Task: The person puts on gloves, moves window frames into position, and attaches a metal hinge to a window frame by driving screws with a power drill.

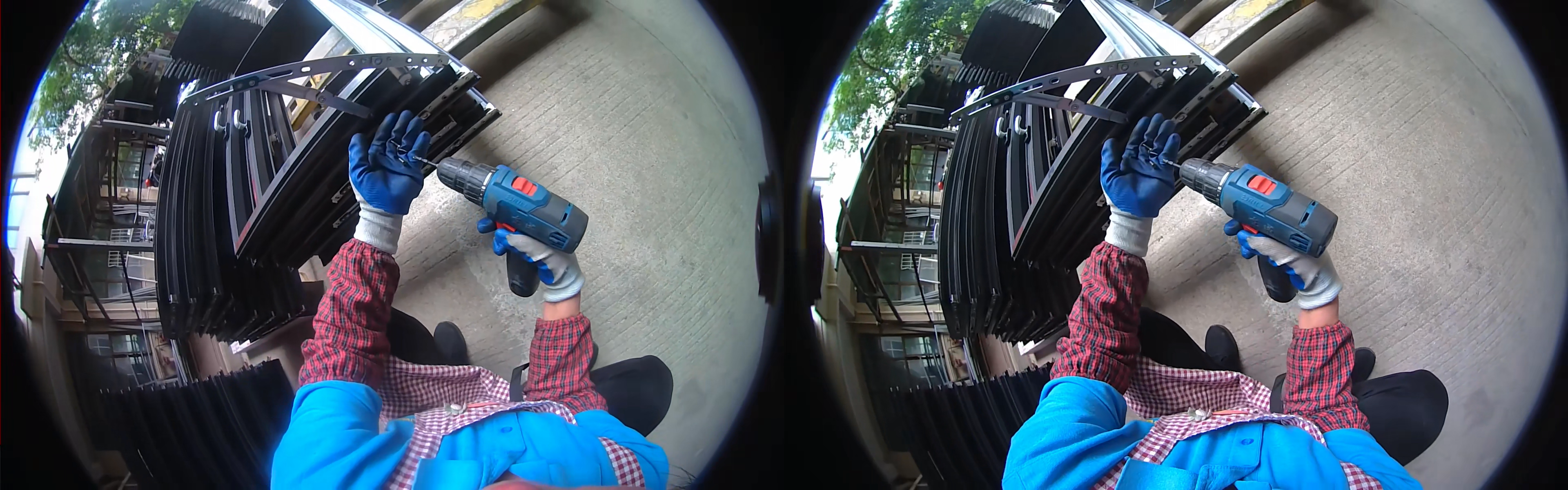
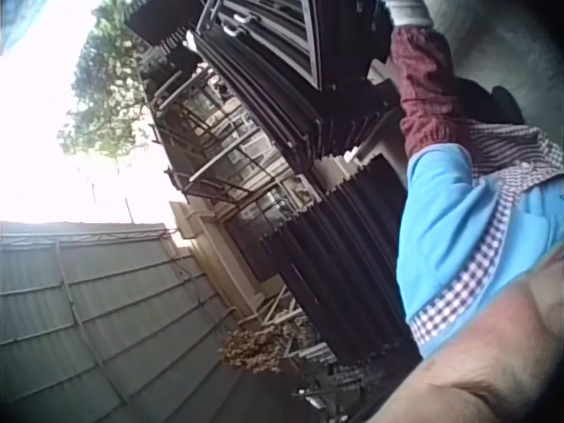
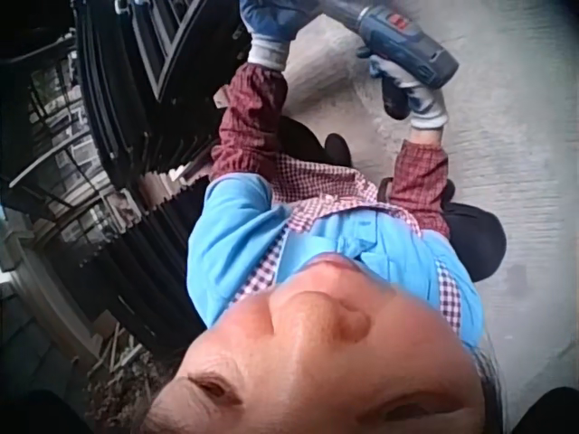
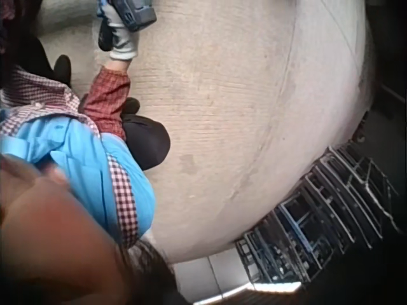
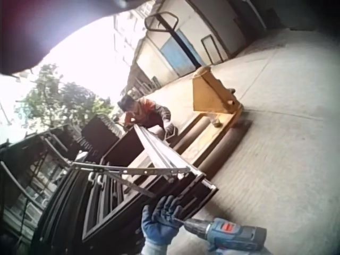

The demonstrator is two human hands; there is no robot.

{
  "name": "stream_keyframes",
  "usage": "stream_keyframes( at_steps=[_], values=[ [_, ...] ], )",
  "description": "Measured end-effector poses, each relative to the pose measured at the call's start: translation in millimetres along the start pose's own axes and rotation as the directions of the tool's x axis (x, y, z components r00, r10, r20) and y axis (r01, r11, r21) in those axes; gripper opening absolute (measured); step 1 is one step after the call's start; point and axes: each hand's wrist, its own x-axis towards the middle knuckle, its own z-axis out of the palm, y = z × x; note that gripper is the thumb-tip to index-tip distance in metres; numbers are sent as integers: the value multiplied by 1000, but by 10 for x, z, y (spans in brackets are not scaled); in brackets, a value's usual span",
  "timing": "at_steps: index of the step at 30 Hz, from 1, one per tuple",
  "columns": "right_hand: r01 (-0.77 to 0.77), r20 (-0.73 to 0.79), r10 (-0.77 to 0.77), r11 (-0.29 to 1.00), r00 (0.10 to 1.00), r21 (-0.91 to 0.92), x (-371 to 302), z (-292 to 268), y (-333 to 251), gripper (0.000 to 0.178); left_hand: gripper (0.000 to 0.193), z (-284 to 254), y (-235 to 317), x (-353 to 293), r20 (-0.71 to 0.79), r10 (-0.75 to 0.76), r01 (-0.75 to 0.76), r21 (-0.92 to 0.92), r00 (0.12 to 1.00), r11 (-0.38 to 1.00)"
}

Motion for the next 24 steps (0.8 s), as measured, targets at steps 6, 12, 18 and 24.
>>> stream_keyframes(
  at_steps=[6,12,18,24],
  values=[
    [-8,17,8,1000,1000,-25,48,121,119,29,58,-117,50,-35,64,-33,35,-40,997,999],
    [-13,-12,13,999,1000,-34,103,165,235,31,58,-123,30,-93,53,-76,78,-35,996,996],
    [-10,-76,7,999,997,-50,152,272,254,33,57,-249,120,-120,79,-221,228,-80,972,970],
    [-6,-96,4,1000,995,-19,157,304,264,32,49,-249,141,-165,29,-267,267,-12,963,964]
  ],
)
